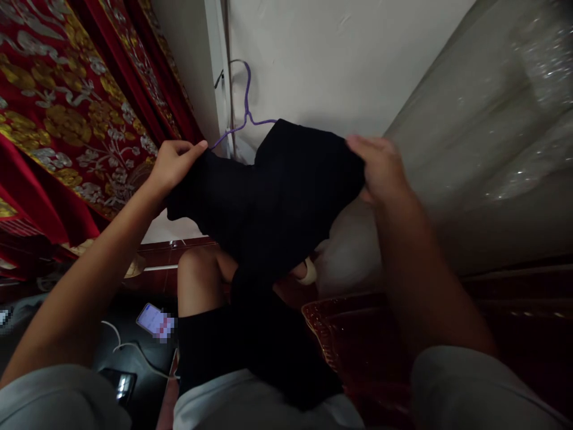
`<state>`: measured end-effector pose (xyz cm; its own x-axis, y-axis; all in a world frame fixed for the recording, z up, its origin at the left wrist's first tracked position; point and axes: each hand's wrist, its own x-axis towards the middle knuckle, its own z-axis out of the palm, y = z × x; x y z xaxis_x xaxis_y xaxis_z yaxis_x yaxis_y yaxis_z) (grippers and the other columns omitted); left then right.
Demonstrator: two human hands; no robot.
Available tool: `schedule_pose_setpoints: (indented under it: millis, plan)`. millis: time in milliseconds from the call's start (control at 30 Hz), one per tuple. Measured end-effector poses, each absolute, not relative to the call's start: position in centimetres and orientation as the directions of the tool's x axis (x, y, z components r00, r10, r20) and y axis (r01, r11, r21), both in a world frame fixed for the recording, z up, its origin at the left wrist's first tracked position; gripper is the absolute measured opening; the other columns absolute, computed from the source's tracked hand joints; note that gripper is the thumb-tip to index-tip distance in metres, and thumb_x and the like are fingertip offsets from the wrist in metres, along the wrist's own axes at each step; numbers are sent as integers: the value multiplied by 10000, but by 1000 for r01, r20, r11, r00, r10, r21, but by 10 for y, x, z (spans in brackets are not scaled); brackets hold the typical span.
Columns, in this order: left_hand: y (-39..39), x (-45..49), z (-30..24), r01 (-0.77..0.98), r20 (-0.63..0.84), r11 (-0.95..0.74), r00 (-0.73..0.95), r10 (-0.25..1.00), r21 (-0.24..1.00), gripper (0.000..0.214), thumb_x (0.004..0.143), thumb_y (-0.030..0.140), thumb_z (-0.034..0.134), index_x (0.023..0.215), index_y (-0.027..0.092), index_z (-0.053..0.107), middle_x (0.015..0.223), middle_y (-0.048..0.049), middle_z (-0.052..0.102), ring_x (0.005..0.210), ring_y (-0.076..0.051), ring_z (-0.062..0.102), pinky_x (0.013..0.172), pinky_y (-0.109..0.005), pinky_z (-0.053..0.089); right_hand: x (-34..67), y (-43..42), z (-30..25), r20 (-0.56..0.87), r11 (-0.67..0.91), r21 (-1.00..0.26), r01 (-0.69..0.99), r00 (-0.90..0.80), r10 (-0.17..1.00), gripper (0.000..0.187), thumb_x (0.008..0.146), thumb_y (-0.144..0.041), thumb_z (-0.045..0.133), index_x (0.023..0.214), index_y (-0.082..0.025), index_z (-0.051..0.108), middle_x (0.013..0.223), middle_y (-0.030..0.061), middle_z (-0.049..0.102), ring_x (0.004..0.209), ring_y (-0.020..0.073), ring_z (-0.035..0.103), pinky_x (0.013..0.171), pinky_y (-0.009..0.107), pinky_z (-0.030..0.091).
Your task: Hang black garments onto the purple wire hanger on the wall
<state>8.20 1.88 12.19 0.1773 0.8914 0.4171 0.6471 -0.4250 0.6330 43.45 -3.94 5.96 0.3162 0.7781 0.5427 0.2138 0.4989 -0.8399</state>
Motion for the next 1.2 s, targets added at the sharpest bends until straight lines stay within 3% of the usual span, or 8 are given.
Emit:
schedule_pose_setpoints:
  millis: [267,400,533,633,833,967,1100,1200]
  plan:
    - [5,107,156,564,846,-734,112,522,378,122,932,154,680,1042,153,732,1111,-37,694,1132,-160,599,1040,-276,430,405,-74,97,664,634,-721,279,537,520,513,953,-229,555,567,-223,217,618,-38,176,568,83,181,557,280,212]
    - [-24,108,160,362,597,-613,168,784,702,250,1050,288,483,1052,159,696,986,-46,702,939,-157,684,844,-277,493,374,-101,83,664,674,-701,232,558,499,396,973,-239,499,614,-211,335,642,-29,273,584,108,342,594,280,328]
    - [-64,105,157,120,198,-225,204,959,967,268,1038,402,485,1025,216,677,947,-32,702,857,-146,685,788,-271,529,339,-148,74,764,795,-570,206,-224,606,205,963,-240,583,759,-229,599,675,-36,531,619,113,520,618,266,421]
    - [-93,80,152,104,62,-86,209,976,991,149,896,269,649,1016,196,700,675,10,579,615,-121,596,658,-259,535,329,-166,77,641,872,-490,-2,-678,359,187,967,-245,626,784,-227,661,690,-25,656,637,112,618,613,251,467]
    - [-141,17,156,575,-131,-120,377,917,810,191,909,432,680,943,269,772,504,33,444,406,-99,423,363,-191,330,346,-113,71,649,701,-690,179,-275,709,240,1029,-384,537,984,-259,736,877,16,739,836,165,697,793,315,540]
    - [-149,12,163,657,214,-345,273,938,671,167,837,413,764,866,254,802,714,-24,701,556,-131,592,449,-206,422,335,-73,38,628,671,-706,225,-238,741,418,911,-454,694,1294,-299,627,1303,56,657,1173,227,630,979,379,523]
    - [-128,21,159,678,478,-432,134,868,594,216,703,326,864,849,191,779,743,-19,717,625,-150,624,547,-248,457,324,-64,16,495,512,-854,93,-158,854,330,938,-596,599,996,-273,641,818,2,622,759,180,619,701,316,526]
    - [-113,29,145,591,589,-504,59,806,630,456,655,311,878,1071,195,730,881,-32,705,816,-196,669,704,-300,532,333,-50,17,497,497,-867,18,77,864,364,917,-626,595,983,-269,619,846,7,625,834,199,644,742,328,537]
